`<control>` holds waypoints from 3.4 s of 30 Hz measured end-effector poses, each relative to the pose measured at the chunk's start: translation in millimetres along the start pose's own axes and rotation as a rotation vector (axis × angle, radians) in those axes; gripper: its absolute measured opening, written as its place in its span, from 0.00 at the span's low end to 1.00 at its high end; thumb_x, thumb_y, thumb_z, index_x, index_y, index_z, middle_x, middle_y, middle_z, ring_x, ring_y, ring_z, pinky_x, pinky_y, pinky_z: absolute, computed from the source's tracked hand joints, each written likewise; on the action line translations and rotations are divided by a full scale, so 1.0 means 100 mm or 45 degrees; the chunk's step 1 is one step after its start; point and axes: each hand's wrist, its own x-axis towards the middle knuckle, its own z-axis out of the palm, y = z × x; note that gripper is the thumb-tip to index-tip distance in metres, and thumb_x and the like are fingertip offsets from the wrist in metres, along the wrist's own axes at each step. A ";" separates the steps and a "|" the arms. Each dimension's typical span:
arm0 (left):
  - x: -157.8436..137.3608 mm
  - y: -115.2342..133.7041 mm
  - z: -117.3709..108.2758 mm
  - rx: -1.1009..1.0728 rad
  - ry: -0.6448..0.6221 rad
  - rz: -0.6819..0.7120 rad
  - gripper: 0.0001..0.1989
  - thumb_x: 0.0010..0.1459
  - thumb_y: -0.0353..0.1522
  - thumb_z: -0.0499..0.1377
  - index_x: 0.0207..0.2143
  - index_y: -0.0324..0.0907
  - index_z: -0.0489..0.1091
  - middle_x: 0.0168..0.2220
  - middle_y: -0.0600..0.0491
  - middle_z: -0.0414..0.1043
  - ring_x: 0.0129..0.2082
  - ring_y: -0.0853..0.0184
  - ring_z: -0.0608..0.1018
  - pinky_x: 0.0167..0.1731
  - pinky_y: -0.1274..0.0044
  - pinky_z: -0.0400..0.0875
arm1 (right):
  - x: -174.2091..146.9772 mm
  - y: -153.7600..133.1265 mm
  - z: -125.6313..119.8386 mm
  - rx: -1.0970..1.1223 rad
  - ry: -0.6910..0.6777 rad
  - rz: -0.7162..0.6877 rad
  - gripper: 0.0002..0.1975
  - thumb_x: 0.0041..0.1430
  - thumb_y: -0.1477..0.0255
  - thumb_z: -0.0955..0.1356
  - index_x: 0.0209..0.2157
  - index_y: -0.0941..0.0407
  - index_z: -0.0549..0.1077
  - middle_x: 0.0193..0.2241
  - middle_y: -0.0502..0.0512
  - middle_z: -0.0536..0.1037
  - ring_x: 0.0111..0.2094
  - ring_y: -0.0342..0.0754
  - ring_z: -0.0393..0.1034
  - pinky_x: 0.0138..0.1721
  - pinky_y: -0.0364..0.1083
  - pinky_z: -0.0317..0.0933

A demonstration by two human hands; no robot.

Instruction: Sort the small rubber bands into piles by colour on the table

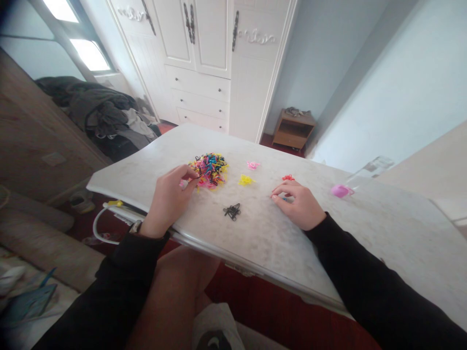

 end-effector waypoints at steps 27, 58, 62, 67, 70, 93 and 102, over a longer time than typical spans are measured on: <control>-0.32 0.46 0.16 -0.408 -0.235 0.522 0.07 0.66 0.25 0.62 0.34 0.42 0.76 0.38 0.51 0.83 0.39 0.68 0.84 0.42 0.78 0.77 | -0.16 -0.48 0.01 0.199 -0.366 -0.634 0.23 0.65 0.65 0.71 0.61 0.49 0.73 0.61 0.63 0.76 0.59 0.57 0.71 0.59 0.58 0.66; -0.36 0.46 0.17 -0.458 -0.113 0.342 0.03 0.62 0.27 0.67 0.36 0.43 0.80 0.41 0.51 0.85 0.39 0.67 0.85 0.43 0.78 0.81 | -0.16 -0.48 0.05 0.209 -0.398 -0.626 0.27 0.67 0.65 0.71 0.65 0.51 0.70 0.59 0.63 0.77 0.58 0.57 0.71 0.60 0.59 0.66; -0.35 0.46 0.18 -0.437 -0.092 0.229 0.03 0.62 0.28 0.67 0.38 0.43 0.81 0.40 0.51 0.84 0.36 0.67 0.85 0.38 0.78 0.82 | -0.16 -0.48 0.05 0.206 -0.366 -0.597 0.23 0.68 0.66 0.70 0.63 0.51 0.72 0.57 0.62 0.79 0.57 0.57 0.73 0.59 0.59 0.66; -0.34 0.47 0.19 -0.453 -0.090 0.171 0.06 0.60 0.25 0.67 0.40 0.42 0.80 0.41 0.51 0.84 0.30 0.71 0.83 0.36 0.79 0.82 | -0.16 -0.46 0.08 0.212 -0.473 -0.607 0.25 0.66 0.65 0.71 0.64 0.51 0.71 0.60 0.63 0.77 0.60 0.57 0.70 0.62 0.59 0.65; -0.33 0.47 0.18 -0.460 -0.106 0.169 0.06 0.60 0.24 0.67 0.40 0.41 0.80 0.42 0.51 0.84 0.30 0.72 0.83 0.36 0.80 0.81 | -0.17 -0.43 0.11 0.160 -0.511 -0.599 0.27 0.67 0.65 0.71 0.65 0.52 0.69 0.63 0.64 0.75 0.64 0.59 0.67 0.64 0.62 0.62; -0.35 0.56 0.10 -0.571 -0.356 0.086 0.16 0.58 0.22 0.66 0.48 0.42 0.79 0.32 0.56 0.82 0.31 0.73 0.82 0.20 0.91 0.70 | -0.21 -0.46 0.09 0.107 -0.459 -0.618 0.29 0.65 0.67 0.71 0.66 0.52 0.67 0.67 0.64 0.68 0.66 0.59 0.61 0.65 0.61 0.59; -0.34 0.58 0.09 -0.585 -0.368 0.037 0.17 0.56 0.22 0.68 0.48 0.43 0.79 0.30 0.57 0.82 0.30 0.74 0.83 0.20 0.91 0.69 | -0.21 -0.46 0.10 0.102 -0.519 -0.653 0.27 0.65 0.66 0.71 0.64 0.54 0.69 0.66 0.65 0.70 0.66 0.59 0.62 0.67 0.61 0.57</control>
